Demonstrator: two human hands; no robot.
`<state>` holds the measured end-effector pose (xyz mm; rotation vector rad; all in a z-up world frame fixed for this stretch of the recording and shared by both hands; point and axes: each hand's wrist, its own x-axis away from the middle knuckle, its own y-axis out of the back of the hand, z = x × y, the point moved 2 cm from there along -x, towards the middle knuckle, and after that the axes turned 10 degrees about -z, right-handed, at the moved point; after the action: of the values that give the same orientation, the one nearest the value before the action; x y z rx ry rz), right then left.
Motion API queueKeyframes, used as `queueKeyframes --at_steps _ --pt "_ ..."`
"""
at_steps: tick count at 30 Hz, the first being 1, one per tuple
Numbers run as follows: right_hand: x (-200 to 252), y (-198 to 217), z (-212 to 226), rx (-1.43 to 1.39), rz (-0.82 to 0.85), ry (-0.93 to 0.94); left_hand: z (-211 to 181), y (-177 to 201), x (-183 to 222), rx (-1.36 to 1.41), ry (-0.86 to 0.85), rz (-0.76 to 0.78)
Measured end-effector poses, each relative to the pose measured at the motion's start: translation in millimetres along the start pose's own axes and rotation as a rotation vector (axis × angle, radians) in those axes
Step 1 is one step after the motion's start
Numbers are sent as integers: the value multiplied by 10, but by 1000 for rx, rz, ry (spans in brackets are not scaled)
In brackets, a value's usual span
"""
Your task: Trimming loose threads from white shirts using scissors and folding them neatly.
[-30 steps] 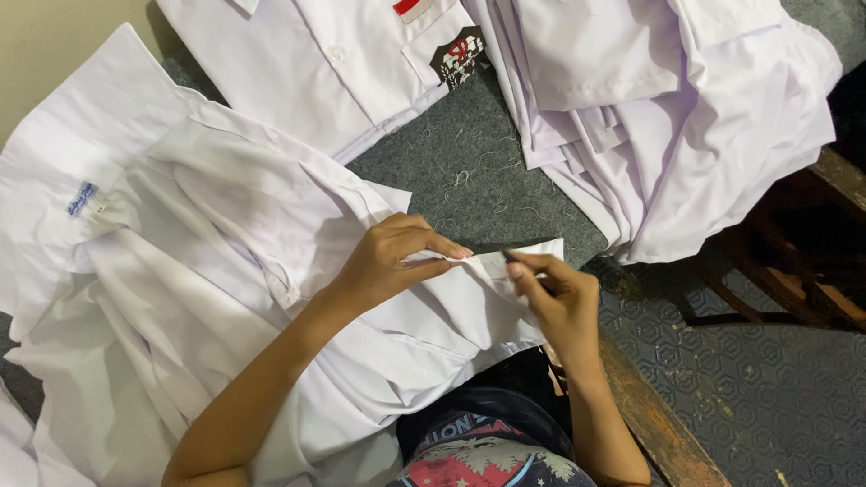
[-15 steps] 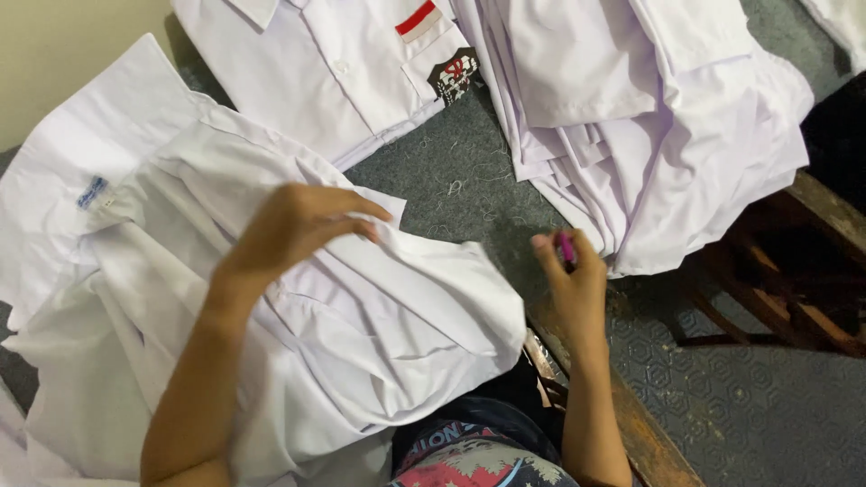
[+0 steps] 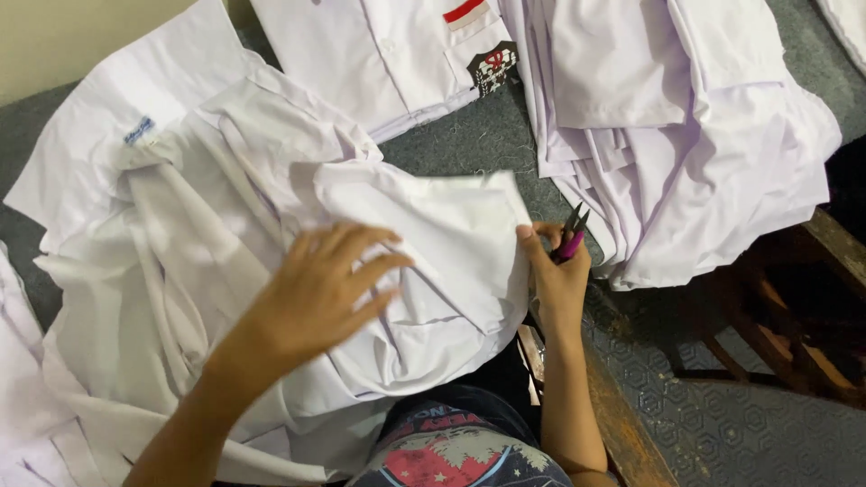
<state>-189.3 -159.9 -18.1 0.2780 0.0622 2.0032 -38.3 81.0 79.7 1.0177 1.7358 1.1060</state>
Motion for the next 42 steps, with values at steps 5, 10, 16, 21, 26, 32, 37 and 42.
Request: queueKeyframes --at_steps 5,10,16,21,26,32,37,42 --pt "-119 -73 -143 -83 -36 14 122 -383 495 95 316 304" --pt "-170 -124 -202 -189 -14 134 343 -347 803 140 893 59" --pt "-210 -151 -335 -219 -24 166 226 -754 790 -133 853 -164" --pt "-131 -171 -180 -218 -27 192 335 -800 869 -88 892 -374" --pt "-352 -142 -408 -271 -66 222 497 -489 834 10 899 -622" --pt "-380 -173 -327 -268 -113 301 994 -495 1003 98 926 -829" --pt "-386 -214 -359 -196 -161 276 1099 -548 993 766 942 -1034" --pt "-276 -210 -265 -146 -108 315 413 -549 797 505 667 -1095"
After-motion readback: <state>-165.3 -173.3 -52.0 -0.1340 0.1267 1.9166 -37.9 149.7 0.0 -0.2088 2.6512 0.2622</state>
